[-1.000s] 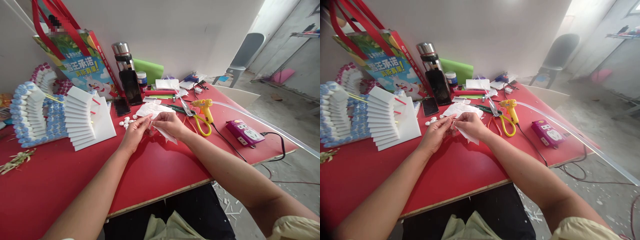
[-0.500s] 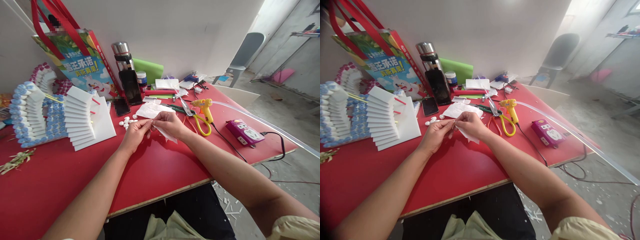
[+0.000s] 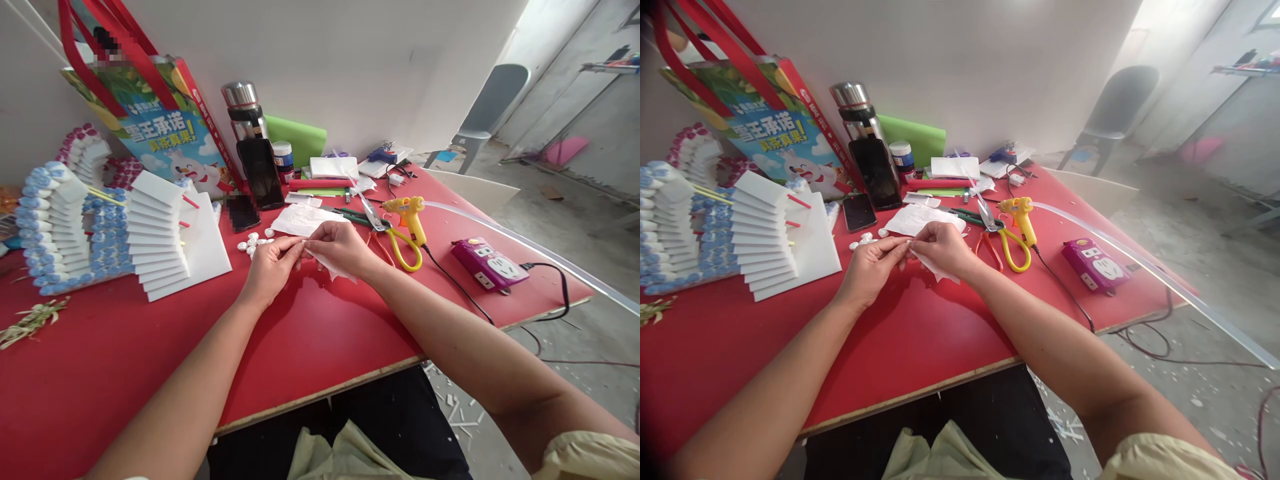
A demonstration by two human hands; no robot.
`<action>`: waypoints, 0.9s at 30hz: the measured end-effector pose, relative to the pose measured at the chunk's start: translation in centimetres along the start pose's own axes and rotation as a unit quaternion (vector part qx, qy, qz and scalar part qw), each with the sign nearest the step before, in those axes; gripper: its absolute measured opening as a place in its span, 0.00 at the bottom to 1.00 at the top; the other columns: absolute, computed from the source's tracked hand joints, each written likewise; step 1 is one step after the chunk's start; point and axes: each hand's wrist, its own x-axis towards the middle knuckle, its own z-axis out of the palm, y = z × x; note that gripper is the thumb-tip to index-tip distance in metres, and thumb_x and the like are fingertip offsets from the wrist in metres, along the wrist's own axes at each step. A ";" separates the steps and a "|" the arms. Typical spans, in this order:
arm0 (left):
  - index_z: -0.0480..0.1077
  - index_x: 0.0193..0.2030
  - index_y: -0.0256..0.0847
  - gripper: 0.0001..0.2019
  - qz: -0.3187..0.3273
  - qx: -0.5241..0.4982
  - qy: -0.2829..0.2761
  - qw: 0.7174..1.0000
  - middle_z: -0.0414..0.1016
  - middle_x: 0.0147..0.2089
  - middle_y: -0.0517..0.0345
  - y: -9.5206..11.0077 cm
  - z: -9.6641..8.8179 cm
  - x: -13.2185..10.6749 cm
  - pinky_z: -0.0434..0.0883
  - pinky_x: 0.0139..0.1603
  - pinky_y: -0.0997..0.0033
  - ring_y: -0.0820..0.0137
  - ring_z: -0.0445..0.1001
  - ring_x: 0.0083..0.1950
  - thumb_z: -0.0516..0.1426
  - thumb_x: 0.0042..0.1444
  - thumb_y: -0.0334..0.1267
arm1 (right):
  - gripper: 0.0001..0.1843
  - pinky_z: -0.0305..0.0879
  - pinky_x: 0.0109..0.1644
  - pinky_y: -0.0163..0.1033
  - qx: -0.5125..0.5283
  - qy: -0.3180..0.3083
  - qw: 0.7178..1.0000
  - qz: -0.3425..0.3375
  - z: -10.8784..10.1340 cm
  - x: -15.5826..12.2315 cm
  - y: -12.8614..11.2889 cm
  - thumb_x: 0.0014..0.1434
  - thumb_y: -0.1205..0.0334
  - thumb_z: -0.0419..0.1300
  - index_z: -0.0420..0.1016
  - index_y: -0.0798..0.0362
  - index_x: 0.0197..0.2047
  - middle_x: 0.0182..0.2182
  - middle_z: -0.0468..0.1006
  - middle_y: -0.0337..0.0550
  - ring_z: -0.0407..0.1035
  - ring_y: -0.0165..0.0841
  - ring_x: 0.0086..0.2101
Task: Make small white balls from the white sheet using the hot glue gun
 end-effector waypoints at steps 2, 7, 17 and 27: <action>0.82 0.49 0.40 0.16 -0.005 0.008 0.002 1.000 0.71 0.25 0.60 0.1 0.1 -0.1 0.66 0.36 0.69 0.70 0.67 0.30 0.60 0.63 0.47 | 0.08 0.63 0.26 0.36 -0.068 0.027 0.997 -0.036 0.1 -0.1 0.2 0.56 0.59 0.65 0.70 0.52 0.31 0.28 0.81 0.43 0.71 0.32 0.25; 0.83 0.47 0.40 0.15 0.006 0.033 0.019 0.999 0.70 0.26 0.60 0.1 0.5 -0.2 0.65 0.36 0.69 0.70 0.66 0.31 0.61 0.62 0.47 | 0.08 0.54 0.28 0.36 -0.258 0.078 0.954 -0.132 0.4 -0.6 -0.1 0.56 0.60 0.62 0.68 0.50 0.29 0.23 0.72 0.38 0.63 0.30 0.25; 0.83 0.47 0.42 0.14 0.022 -0.020 0.015 0.999 0.74 0.30 0.57 0.5 -0.6 0.1 0.67 0.37 0.70 0.70 0.68 0.32 0.60 0.63 0.46 | 0.20 0.77 0.44 0.52 0.299 -0.211 0.903 0.224 -2.2 0.2 -1.4 0.67 0.44 0.57 0.71 0.55 0.42 0.39 0.82 0.56 0.80 0.45 0.36; 0.82 0.48 0.41 0.15 0.002 -0.022 -0.005 1.000 0.77 0.31 0.56 0.1 -0.4 0.2 0.68 0.36 0.70 0.70 0.69 0.31 0.61 0.62 0.46 | 0.10 0.75 0.35 0.38 0.302 -0.223 0.907 0.189 -1.7 -0.2 -1.2 0.61 0.60 0.67 0.76 0.58 0.41 0.30 0.75 0.41 0.65 0.26 0.25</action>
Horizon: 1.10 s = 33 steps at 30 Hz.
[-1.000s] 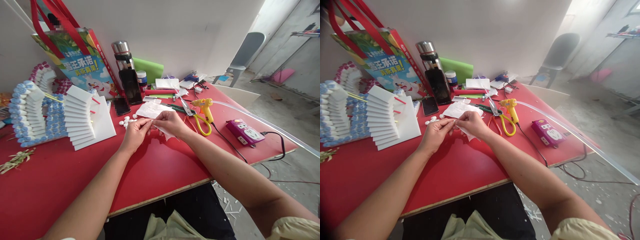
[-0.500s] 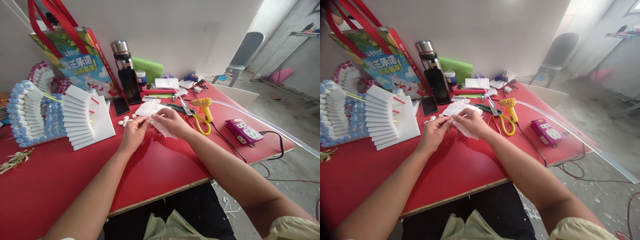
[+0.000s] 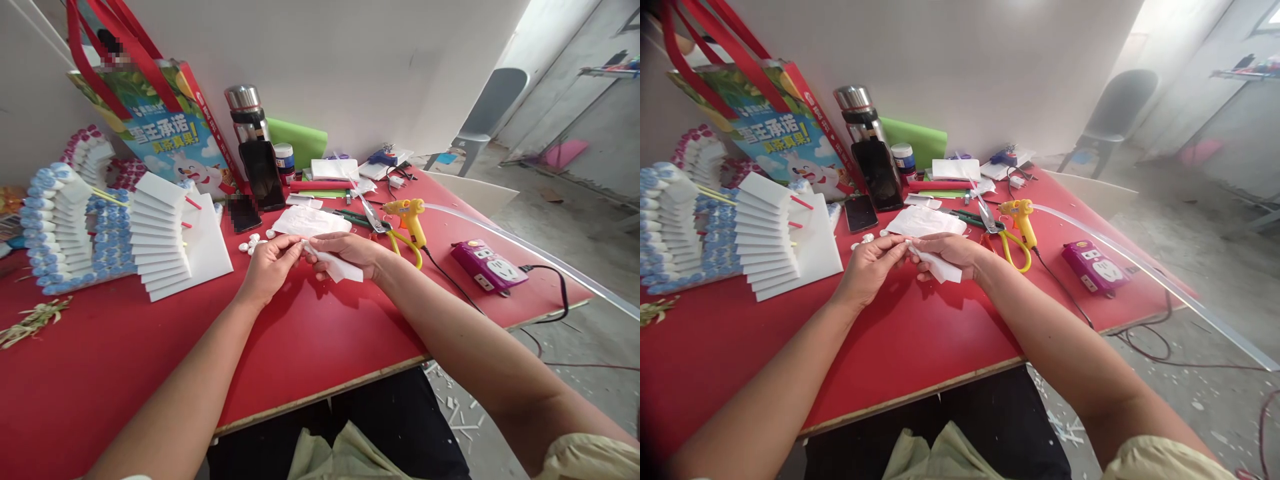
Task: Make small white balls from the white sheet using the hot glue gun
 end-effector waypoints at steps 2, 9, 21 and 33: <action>0.82 0.47 0.41 0.14 0.005 0.005 0.007 1.000 0.74 0.29 0.58 0.0 0.0 0.0 0.66 0.35 0.71 0.71 0.66 0.30 0.60 0.62 0.46 | 0.12 0.73 0.31 0.36 -0.028 0.032 0.999 -0.019 0.1 0.1 0.0 0.56 0.59 0.71 0.76 0.59 0.37 0.28 0.74 0.39 0.63 0.25 0.23; 0.82 0.45 0.40 0.13 0.002 0.014 0.055 0.998 0.70 0.25 0.60 -0.1 0.4 -0.1 0.65 0.34 0.70 0.71 0.66 0.29 0.61 0.61 0.45 | 0.14 0.60 0.26 0.36 -0.252 0.197 0.938 -0.133 0.3 1.0 0.8 0.53 0.55 0.70 0.71 0.53 0.27 0.22 0.74 0.38 0.63 0.28 0.22; 0.83 0.42 0.41 0.10 0.015 0.005 0.079 0.997 0.72 0.26 0.60 0.0 0.8 -0.1 0.67 0.35 0.70 0.72 0.68 0.30 0.62 0.60 0.42 | 0.12 0.56 0.29 0.36 -0.446 0.283 0.815 -0.240 1.6 1.3 2.1 0.59 0.54 0.62 0.71 0.51 0.28 0.24 0.75 0.40 0.66 0.31 0.26; 0.83 0.46 0.39 0.13 -0.003 -0.058 0.025 0.998 0.76 0.30 0.56 -0.3 0.5 0.0 0.67 0.34 0.70 0.72 0.67 0.30 0.63 0.60 0.43 | 0.11 0.65 0.28 0.37 -0.165 0.200 0.957 -0.131 0.6 1.1 1.1 0.48 0.58 0.69 0.72 0.54 0.28 0.27 0.79 0.43 0.71 0.32 0.25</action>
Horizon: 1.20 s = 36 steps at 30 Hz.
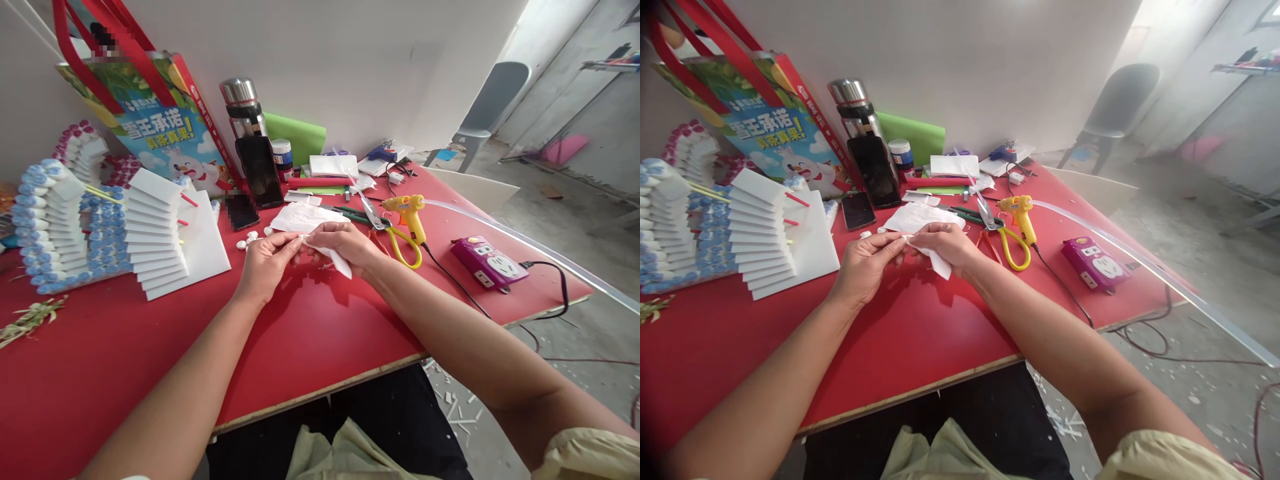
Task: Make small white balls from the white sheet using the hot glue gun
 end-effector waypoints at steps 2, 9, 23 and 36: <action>0.83 0.45 0.40 0.12 -0.001 0.034 0.021 0.999 0.75 0.27 0.58 -0.2 0.2 -0.1 0.67 0.33 0.71 0.72 0.67 0.29 0.63 0.60 0.43 | 0.09 0.59 0.26 0.35 -0.103 0.070 0.991 -0.050 0.3 0.1 0.4 0.48 0.60 0.66 0.71 0.53 0.26 0.23 0.75 0.39 0.66 0.29 0.23; 0.83 0.42 0.39 0.09 0.102 0.174 0.071 0.977 0.78 0.31 0.56 0.3 0.7 -0.4 0.71 0.37 0.70 0.71 0.73 0.31 0.60 0.63 0.38 | 0.08 0.57 0.29 0.35 -0.274 0.123 0.940 -0.160 1.5 -0.5 0.7 0.54 0.61 0.61 0.71 0.53 0.25 0.24 0.75 0.38 0.65 0.29 0.27; 0.78 0.56 0.36 0.16 0.226 0.289 0.063 0.928 0.81 0.41 0.48 -0.4 1.5 -0.9 0.74 0.45 0.65 0.65 0.78 0.41 0.52 0.69 0.35 | 0.08 0.67 0.36 0.39 -0.248 0.112 0.943 -0.194 0.8 0.0 1.0 0.60 0.62 0.60 0.74 0.53 0.29 0.28 0.81 0.42 0.74 0.35 0.31; 0.84 0.46 0.42 0.16 0.012 0.022 0.062 0.998 0.82 0.36 0.56 -0.4 0.7 -0.1 0.78 0.43 0.66 0.68 0.78 0.34 0.67 0.55 0.49 | 0.09 0.70 0.30 0.38 -0.222 0.029 0.962 -0.156 -0.2 0.1 0.5 0.62 0.58 0.62 0.73 0.52 0.32 0.28 0.82 0.42 0.76 0.34 0.26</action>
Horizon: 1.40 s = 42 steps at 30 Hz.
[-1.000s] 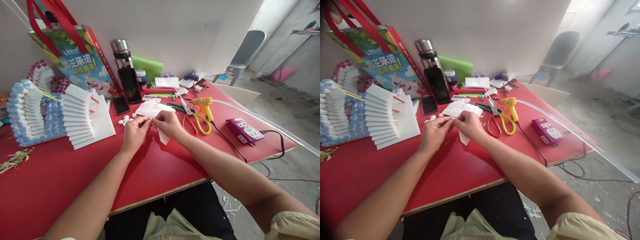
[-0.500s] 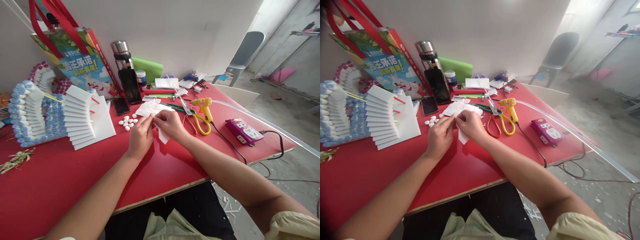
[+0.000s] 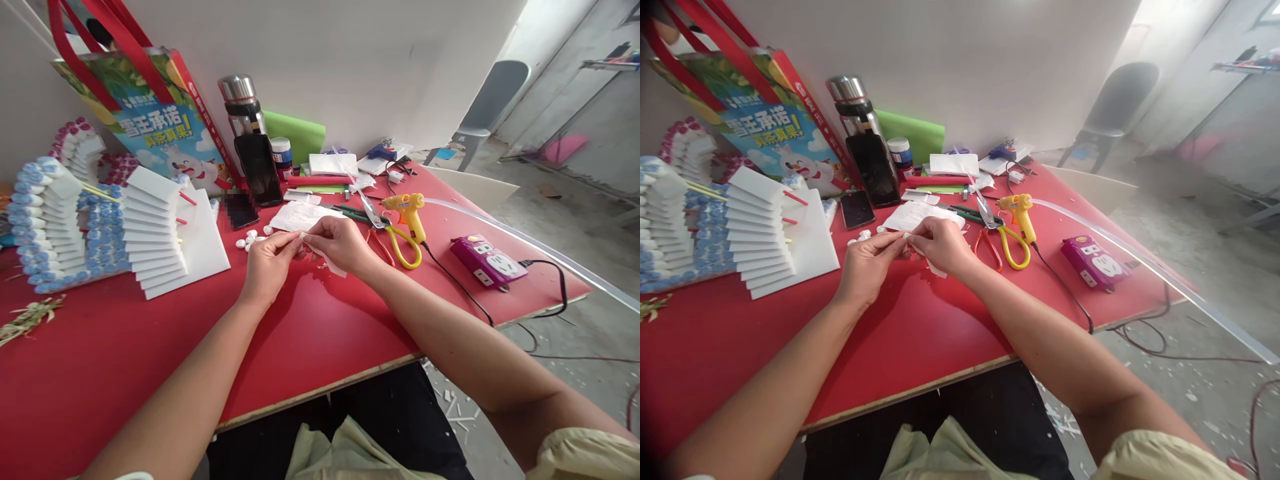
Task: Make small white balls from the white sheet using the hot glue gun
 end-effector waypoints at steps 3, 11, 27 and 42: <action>0.84 0.45 0.42 0.17 -0.035 -0.025 0.008 0.999 0.83 0.36 0.56 0.3 0.0 0.0 0.78 0.44 0.64 0.67 0.79 0.35 0.69 0.52 0.48 | 0.07 0.70 0.30 0.38 -0.007 -0.005 1.000 -0.002 0.0 0.0 0.1 0.61 0.59 0.62 0.73 0.52 0.33 0.29 0.82 0.42 0.77 0.34 0.27; 0.83 0.38 0.38 0.14 -0.076 -0.020 -0.048 0.996 0.80 0.31 0.56 0.9 -0.5 0.1 0.77 0.44 0.67 0.68 0.77 0.34 0.70 0.50 0.47 | 0.07 0.68 0.27 0.37 -0.011 -0.048 0.999 0.018 -0.3 0.2 0.9 0.61 0.59 0.62 0.72 0.52 0.33 0.27 0.81 0.40 0.75 0.33 0.24; 0.71 0.36 0.40 0.13 -0.037 -0.007 -0.091 0.995 0.72 0.29 0.62 0.2 -0.1 0.1 0.70 0.34 0.72 0.73 0.70 0.30 0.65 0.59 0.47 | 0.05 0.59 0.32 0.37 -0.182 0.005 0.982 -0.049 0.1 -0.5 -0.7 0.60 0.65 0.60 0.71 0.52 0.31 0.26 0.77 0.40 0.70 0.34 0.29; 0.79 0.41 0.43 0.11 0.006 0.012 -0.070 0.997 0.79 0.37 0.55 0.5 -0.8 0.5 0.72 0.44 0.68 0.67 0.75 0.39 0.65 0.59 0.48 | 0.20 0.78 0.44 0.50 0.402 -0.233 0.840 0.278 -1.9 0.3 -1.2 0.73 0.50 0.47 0.72 0.57 0.45 0.33 0.80 0.50 0.78 0.39 0.33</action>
